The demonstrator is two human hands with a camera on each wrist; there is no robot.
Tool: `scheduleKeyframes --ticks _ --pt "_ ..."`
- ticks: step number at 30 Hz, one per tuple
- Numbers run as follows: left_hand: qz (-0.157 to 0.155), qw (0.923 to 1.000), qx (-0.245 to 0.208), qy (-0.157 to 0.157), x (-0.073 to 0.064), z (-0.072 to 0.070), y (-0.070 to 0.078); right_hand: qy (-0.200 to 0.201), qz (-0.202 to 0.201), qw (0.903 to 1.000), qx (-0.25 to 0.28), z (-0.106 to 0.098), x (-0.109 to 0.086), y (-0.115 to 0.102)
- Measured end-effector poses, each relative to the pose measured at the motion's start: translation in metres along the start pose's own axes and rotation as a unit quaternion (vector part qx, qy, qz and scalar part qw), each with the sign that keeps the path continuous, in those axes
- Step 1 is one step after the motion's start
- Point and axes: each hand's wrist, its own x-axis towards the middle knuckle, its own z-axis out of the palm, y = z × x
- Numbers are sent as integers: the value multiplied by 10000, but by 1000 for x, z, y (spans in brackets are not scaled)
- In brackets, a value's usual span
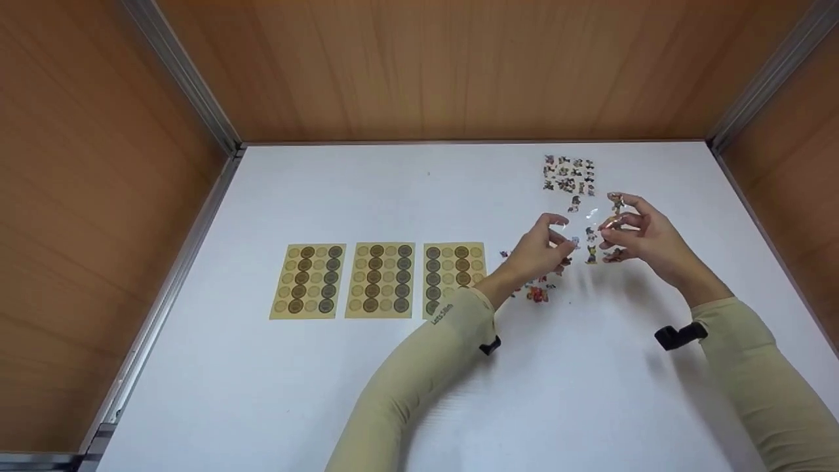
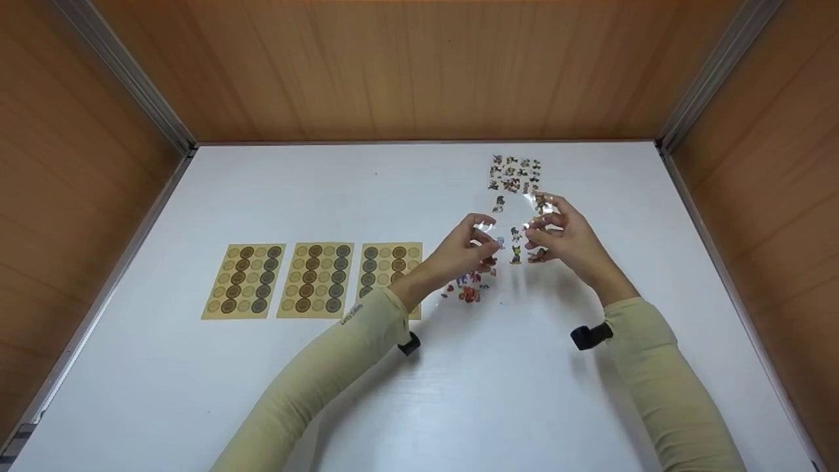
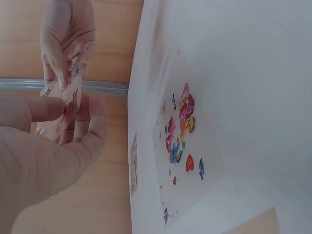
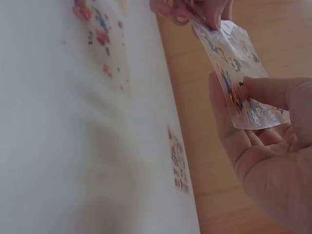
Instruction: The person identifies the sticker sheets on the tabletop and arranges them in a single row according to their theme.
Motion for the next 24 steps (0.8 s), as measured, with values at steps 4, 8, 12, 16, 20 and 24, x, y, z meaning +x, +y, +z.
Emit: scheduleKeyframes --ticks 4,8,12,16,20,24 --pt "22 9997 257 -26 -1 6 -3 40 37 10000 22 -8 -7 5" --pt "121 9977 660 54 -3 13 -6 97 169 9997 -124 -17 -16 15" --pt "161 9912 1312 -1 -5 21 -8 296 498 9970 -515 -25 -24 25" --pt "142 9786 2036 -268 -5 29 -8 325 694 9946 -707 -32 -30 35" --pt "173 9626 2653 -514 -4 37 -8 253 744 9943 -722 -37 -35 41" --pt "158 9477 3108 -710 -5 45 -9 275 818 9928 -834 -39 -39 44"
